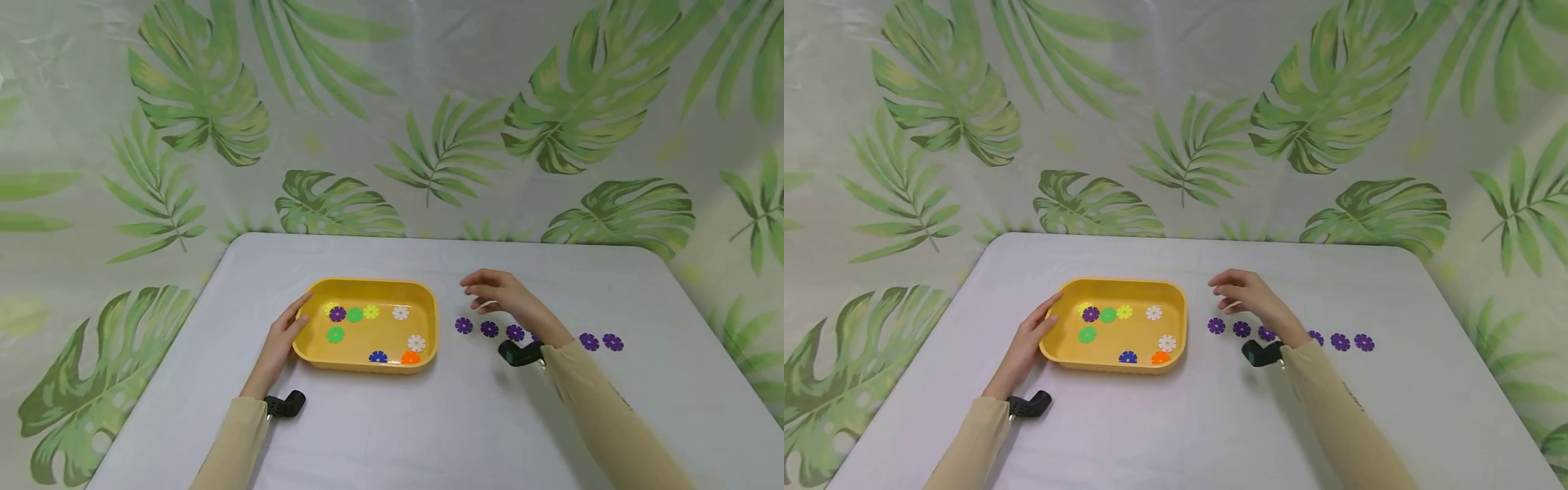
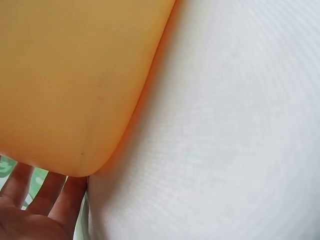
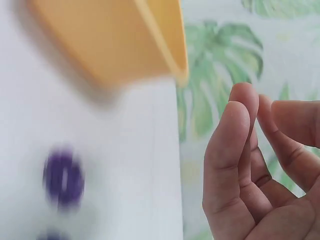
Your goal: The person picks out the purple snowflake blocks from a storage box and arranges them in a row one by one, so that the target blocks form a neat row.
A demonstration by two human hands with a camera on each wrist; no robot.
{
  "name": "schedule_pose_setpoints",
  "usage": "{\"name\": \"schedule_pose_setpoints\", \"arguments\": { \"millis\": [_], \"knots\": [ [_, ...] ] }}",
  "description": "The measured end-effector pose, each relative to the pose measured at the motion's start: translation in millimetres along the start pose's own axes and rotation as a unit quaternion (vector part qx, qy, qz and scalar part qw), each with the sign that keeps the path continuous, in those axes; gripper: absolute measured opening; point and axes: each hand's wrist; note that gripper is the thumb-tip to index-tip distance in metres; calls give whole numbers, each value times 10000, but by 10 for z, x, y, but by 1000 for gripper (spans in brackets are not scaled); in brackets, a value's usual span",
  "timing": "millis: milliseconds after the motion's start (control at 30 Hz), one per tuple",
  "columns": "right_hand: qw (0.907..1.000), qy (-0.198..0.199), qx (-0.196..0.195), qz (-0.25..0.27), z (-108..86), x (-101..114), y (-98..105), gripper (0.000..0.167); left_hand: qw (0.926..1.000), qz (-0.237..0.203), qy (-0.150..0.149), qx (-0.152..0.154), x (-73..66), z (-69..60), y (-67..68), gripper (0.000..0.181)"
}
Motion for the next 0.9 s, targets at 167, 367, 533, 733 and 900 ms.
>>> {"name": "schedule_pose_setpoints", "arguments": {
  "millis": [167,367,533,733,900],
  "knots": [
    [9975,-44,594,384,422,259,-601,35,10000,22,-5,-6,7,9,5,45],
    [9903,-139,1171,736,772,420,-1219,35,9999,-107,-31,47,14,21,8,46],
    [9874,-381,1325,782,965,468,-1569,32,10000,-48,6,25,30,29,2,46],
    [9865,-642,1229,867,1121,457,-1800,33,10000,46,-12,44,13,18,-6,46],
    [9828,-782,1294,1058,1203,411,-1916,33,10000,25,-16,-4,4,6,-4,46]
  ]
}}
Point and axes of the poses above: each hand's wrist, its own z-axis towards the middle knuckle, its own y-axis out of the back of the hand, x = y × z, and after that the axes turned 1 degree about y, right-handed
